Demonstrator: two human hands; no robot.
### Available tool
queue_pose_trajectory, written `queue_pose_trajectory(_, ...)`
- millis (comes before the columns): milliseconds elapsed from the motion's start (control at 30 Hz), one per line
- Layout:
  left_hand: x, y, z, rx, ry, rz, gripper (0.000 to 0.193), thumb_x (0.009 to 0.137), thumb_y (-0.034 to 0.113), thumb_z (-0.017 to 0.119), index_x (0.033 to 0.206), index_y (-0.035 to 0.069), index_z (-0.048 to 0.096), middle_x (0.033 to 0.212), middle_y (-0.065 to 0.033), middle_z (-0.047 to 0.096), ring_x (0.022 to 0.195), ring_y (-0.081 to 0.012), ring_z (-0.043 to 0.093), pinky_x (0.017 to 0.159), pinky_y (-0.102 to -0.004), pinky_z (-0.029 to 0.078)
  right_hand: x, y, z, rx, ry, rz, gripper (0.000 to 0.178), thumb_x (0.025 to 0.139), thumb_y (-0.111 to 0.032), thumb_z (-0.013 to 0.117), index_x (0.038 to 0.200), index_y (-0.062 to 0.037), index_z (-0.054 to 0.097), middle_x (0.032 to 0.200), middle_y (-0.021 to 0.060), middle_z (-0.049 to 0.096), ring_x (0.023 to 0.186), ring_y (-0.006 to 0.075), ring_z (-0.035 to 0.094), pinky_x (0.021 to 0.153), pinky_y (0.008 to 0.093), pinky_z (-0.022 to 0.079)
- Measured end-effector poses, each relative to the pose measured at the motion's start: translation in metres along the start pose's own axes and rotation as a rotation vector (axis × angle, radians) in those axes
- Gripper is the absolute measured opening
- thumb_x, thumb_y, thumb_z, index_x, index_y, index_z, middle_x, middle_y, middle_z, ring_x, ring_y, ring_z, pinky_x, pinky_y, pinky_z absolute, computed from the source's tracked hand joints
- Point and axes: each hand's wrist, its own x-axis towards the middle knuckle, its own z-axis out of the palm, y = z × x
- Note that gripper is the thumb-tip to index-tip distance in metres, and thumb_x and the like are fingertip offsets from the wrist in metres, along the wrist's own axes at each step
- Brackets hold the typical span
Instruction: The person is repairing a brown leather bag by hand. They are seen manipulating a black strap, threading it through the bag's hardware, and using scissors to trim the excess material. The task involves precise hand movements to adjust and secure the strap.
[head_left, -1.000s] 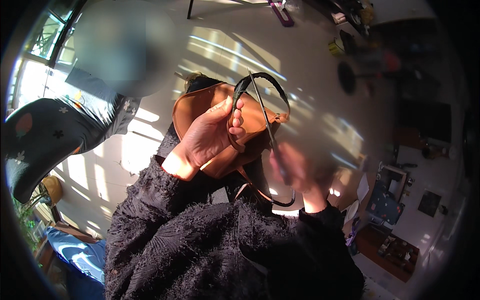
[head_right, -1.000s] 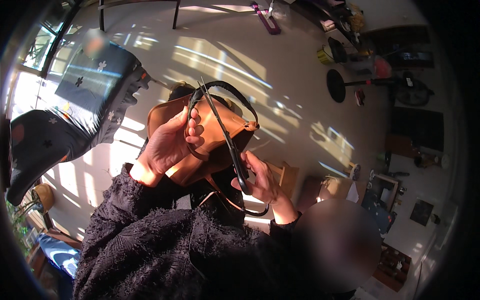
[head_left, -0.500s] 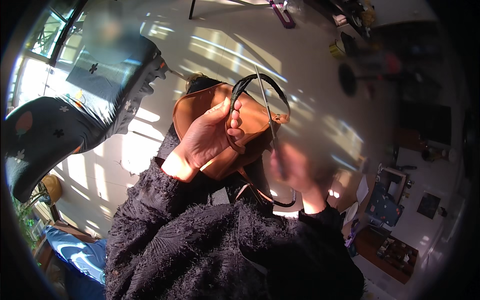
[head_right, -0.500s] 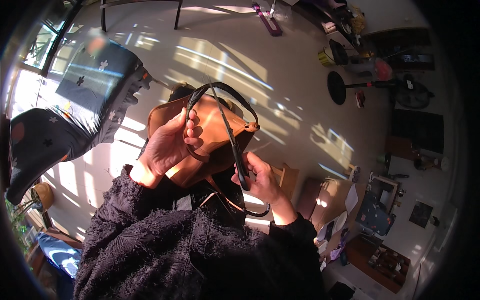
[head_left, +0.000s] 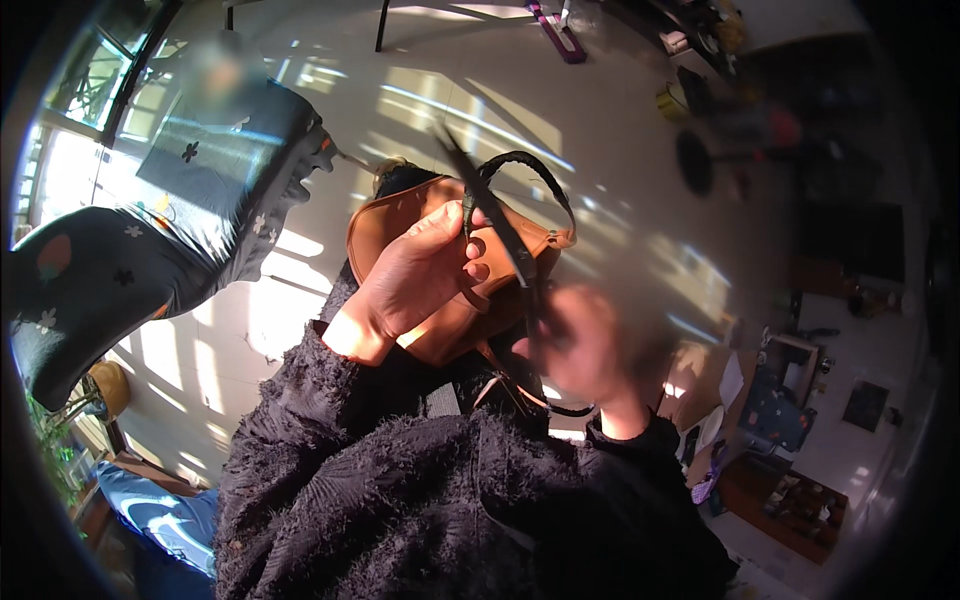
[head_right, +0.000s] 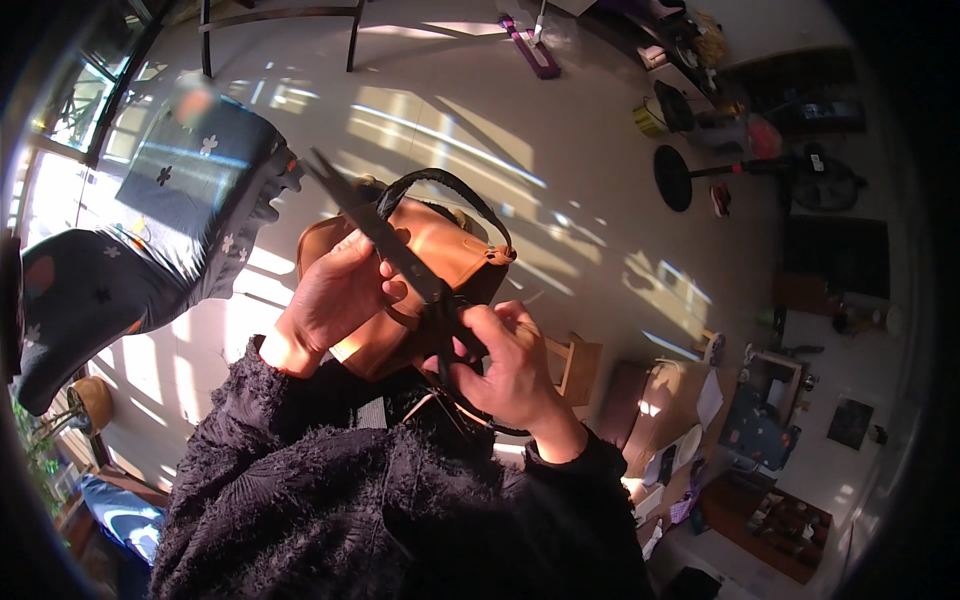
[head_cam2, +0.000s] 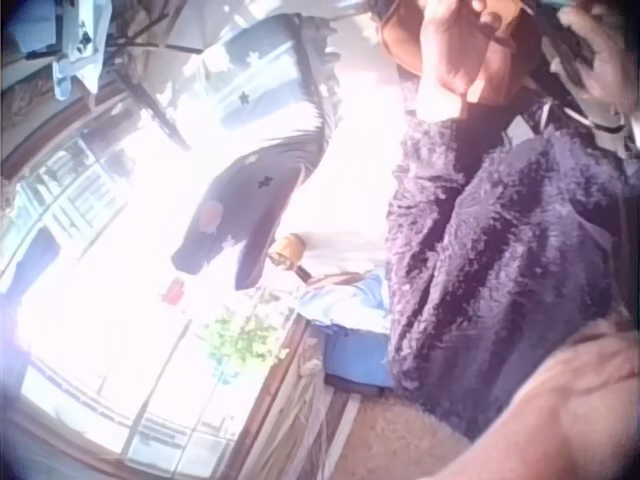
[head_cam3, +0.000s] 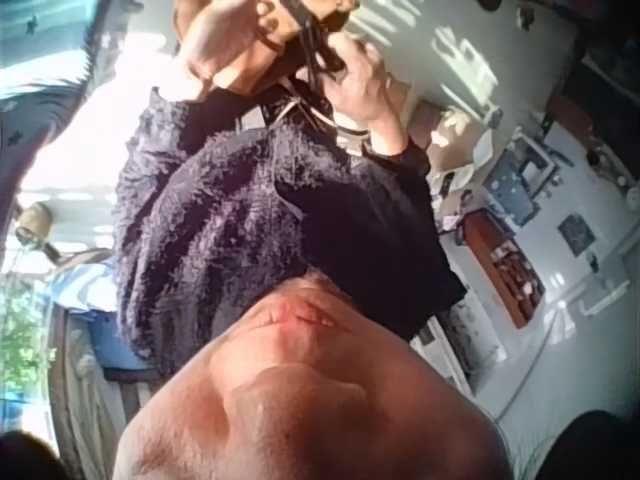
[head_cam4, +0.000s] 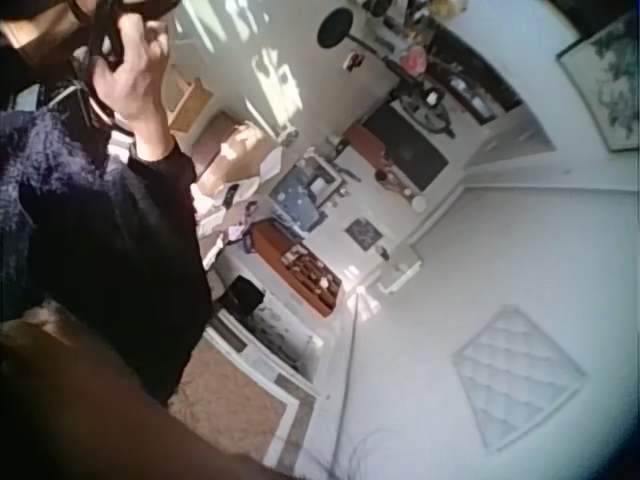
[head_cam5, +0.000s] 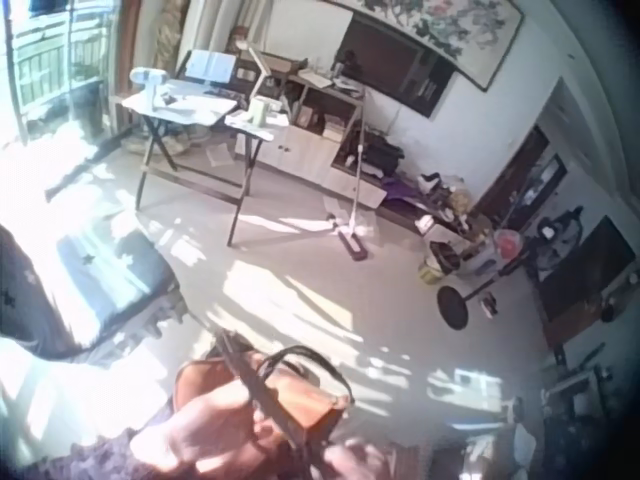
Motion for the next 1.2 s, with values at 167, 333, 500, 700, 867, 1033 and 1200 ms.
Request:
queue_pose_trajectory(167,0.001,0.002,0.006,0.183,0.108,0.037,0.02,0.093,0.024,0.043,0.102,0.01,0.053,0.095,-0.0047,0.056,0.066,-0.0102,0.045,0.067,-0.0244,0.042,0.014,-0.012,0.025,-0.019,0.047,0.061,0.031,0.066,-0.012,0.068,0.092,-0.0045,0.053,0.061,0.0002,0.053,0.057,0.0195,0.054,0.064,0.0313,0.036)
queue_pose_trajectory(333,-0.002,0.004,0.007,0.119,0.039,0.119,0.034,0.095,0.035,0.036,0.113,0.011,0.052,0.095,-0.0068,0.058,0.067,-0.0103,0.043,0.062,-0.0233,0.037,0.018,-0.014,0.027,-0.046,0.054,0.121,0.032,0.066,-0.011,0.067,0.094,-0.0035,0.053,0.062,0.0025,0.055,0.058,0.0212,0.055,0.065,0.0323,0.037)
queue_pose_trajectory(500,-0.003,-0.004,-0.008,0.401,0.025,0.289,0.027,0.093,0.023,0.047,0.11,0.003,0.054,0.094,-0.0025,0.059,0.059,-0.0043,0.039,0.057,-0.0191,0.034,0.017,-0.012,0.031,0.031,0.098,0.113,0.028,0.066,-0.012,0.069,0.088,-0.0048,0.054,0.063,0.0037,0.055,0.058,0.0228,0.055,0.062,0.0328,0.039)
queue_pose_trajectory(700,0.001,0.008,0.005,0.404,0.207,0.179,0.028,0.093,0.02,0.046,0.114,0.002,0.053,0.075,0.0033,0.05,0.055,-0.0015,0.032,0.05,-0.0154,0.027,-0.003,0.007,0.024,0.326,0.184,0.27,0.029,0.069,-0.016,0.074,0.085,-0.0022,0.053,0.065,0.0037,0.052,0.058,0.0143,0.05,0.054,0.0274,0.041)
queue_pose_trajectory(867,0.004,0.013,0.008,0.32,0.176,0.102,0.033,0.093,0.023,0.046,0.116,0.0,0.05,0.065,0.0058,0.034,0.053,-0.0029,0.025,0.052,-0.018,0.024,-0.01,0.009,0.021,0.396,0.145,0.339,0.029,0.07,-0.015,0.074,0.085,-0.0016,0.053,0.066,0.004,0.051,0.058,0.0127,0.048,0.054,0.0255,0.04)
queue_pose_trajectory(1033,0.006,0.015,0.007,0.195,0.061,0.035,0.03,0.093,0.027,0.045,0.108,0.001,0.052,0.063,0.0057,0.033,0.053,-0.0046,0.025,0.053,-0.0195,0.024,-0.023,0.025,0.024,0.345,0.057,0.305,0.031,0.072,-0.018,0.071,0.09,-0.0014,0.052,0.071,0.0043,0.052,0.065,0.0142,0.05,0.059,0.0268,0.041)
queue_pose_trajectory(1200,0.006,0.016,0.001,0.078,-0.013,-0.017,0.025,0.093,0.025,0.043,0.099,0.003,0.054,0.062,0.0053,0.034,0.052,-0.0071,0.027,0.053,-0.0226,0.025,-0.027,0.043,0.033,0.305,0.06,0.25,0.034,0.067,-0.022,0.073,0.086,-0.0023,0.053,0.066,0.0066,0.05,0.06,0.0197,0.05,0.058,0.0301,0.042)
